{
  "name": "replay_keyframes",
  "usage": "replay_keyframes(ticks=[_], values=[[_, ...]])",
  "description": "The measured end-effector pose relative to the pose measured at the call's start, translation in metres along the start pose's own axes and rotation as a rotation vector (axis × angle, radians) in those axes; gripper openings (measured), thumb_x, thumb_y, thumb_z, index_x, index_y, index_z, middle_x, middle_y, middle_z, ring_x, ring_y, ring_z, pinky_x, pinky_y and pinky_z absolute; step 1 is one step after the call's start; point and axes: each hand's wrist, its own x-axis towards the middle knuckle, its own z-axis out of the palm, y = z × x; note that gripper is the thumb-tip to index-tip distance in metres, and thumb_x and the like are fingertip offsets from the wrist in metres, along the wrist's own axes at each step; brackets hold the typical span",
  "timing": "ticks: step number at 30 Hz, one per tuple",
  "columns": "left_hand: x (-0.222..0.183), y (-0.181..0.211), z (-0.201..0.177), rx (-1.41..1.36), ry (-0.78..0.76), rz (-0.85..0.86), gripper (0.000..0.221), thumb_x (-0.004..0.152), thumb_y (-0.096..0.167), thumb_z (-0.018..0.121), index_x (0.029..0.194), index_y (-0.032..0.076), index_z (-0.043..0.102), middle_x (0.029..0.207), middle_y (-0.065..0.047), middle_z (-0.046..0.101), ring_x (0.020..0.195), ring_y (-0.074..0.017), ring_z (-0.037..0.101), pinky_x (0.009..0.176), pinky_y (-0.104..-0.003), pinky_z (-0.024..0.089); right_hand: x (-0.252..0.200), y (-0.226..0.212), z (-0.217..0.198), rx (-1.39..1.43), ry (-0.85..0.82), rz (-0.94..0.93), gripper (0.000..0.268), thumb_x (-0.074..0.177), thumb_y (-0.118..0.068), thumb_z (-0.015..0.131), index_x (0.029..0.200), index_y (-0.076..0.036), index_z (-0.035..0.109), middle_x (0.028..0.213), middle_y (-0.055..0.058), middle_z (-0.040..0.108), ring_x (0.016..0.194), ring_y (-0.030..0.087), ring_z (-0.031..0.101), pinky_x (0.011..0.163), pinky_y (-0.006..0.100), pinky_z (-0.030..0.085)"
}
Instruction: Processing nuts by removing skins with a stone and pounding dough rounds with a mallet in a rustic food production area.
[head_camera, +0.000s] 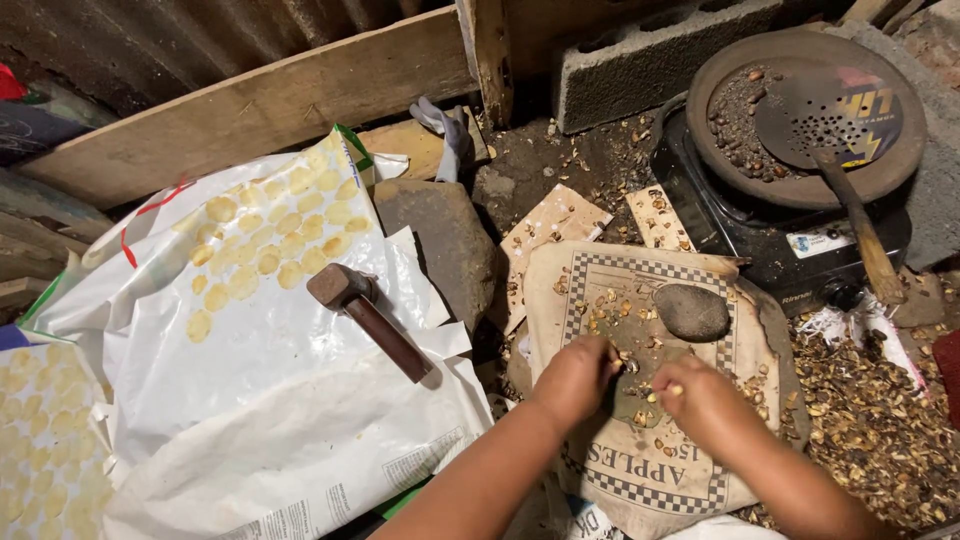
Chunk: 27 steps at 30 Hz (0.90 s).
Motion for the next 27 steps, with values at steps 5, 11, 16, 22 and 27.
replay_keyframes(ticks=[5, 11, 16, 22, 27], values=[[0.003, -0.056, 0.013, -0.889, -0.204, -0.246, 0.013, 0.103, 0.008, 0.059, 0.116, 0.006, 0.059, 0.108, -0.01, 0.067, 0.1, -0.0188, 0.066, 0.093, -0.032, 0.057, 0.009, 0.037, 0.048, -0.189, 0.17, -0.212, 0.01, 0.091, -0.015, 0.067, 0.099, -0.012, 0.072, 0.098, 0.005, 0.073, 0.079, 0.016, 0.075, 0.078, 0.023, 0.069], [0.002, -0.049, 0.005, -1.557, -0.338, -0.359, 0.019, 0.104, 0.007, 0.061, 0.121, -0.001, 0.059, 0.117, -0.014, 0.066, 0.102, -0.0215, 0.069, 0.09, -0.029, 0.059, 0.014, 0.032, 0.034, -0.164, 0.13, -0.077, 0.02, 0.095, -0.017, 0.063, 0.112, -0.008, 0.069, 0.102, 0.014, 0.073, 0.075, 0.019, 0.077, 0.076, 0.025, 0.07], [0.009, -0.027, 0.009, -1.416, -0.273, -0.574, 0.026, 0.11, 0.012, 0.052, 0.121, -0.01, 0.061, 0.11, -0.02, 0.068, 0.094, -0.0256, 0.072, 0.085, -0.029, 0.064, 0.005, -0.001, -0.01, 0.056, -0.049, 0.256, 0.01, 0.099, -0.013, 0.062, 0.098, -0.008, 0.071, 0.084, 0.011, 0.076, 0.063, 0.014, 0.08, 0.049, 0.018, 0.065], [0.005, -0.023, 0.008, -1.459, -0.289, -0.771, 0.048, 0.115, 0.043, 0.042, 0.121, 0.001, 0.065, 0.104, -0.013, 0.072, 0.092, -0.024, 0.073, 0.084, -0.036, 0.063, 0.006, -0.018, -0.002, 0.189, 0.008, 0.199, 0.026, 0.101, -0.02, 0.059, 0.122, -0.02, 0.073, 0.104, 0.006, 0.082, 0.059, 0.014, 0.071, 0.049, 0.024, 0.057], [0.004, -0.052, 0.011, -1.923, -0.223, -0.716, 0.019, 0.11, 0.024, 0.053, 0.102, 0.008, 0.055, 0.082, -0.007, 0.06, 0.051, -0.0067, 0.043, 0.033, -0.014, 0.03, 0.03, 0.021, 0.055, -0.177, 0.184, -0.166, 0.026, 0.095, -0.017, 0.063, 0.118, -0.009, 0.068, 0.107, 0.013, 0.072, 0.079, 0.021, 0.076, 0.078, 0.029, 0.068]])
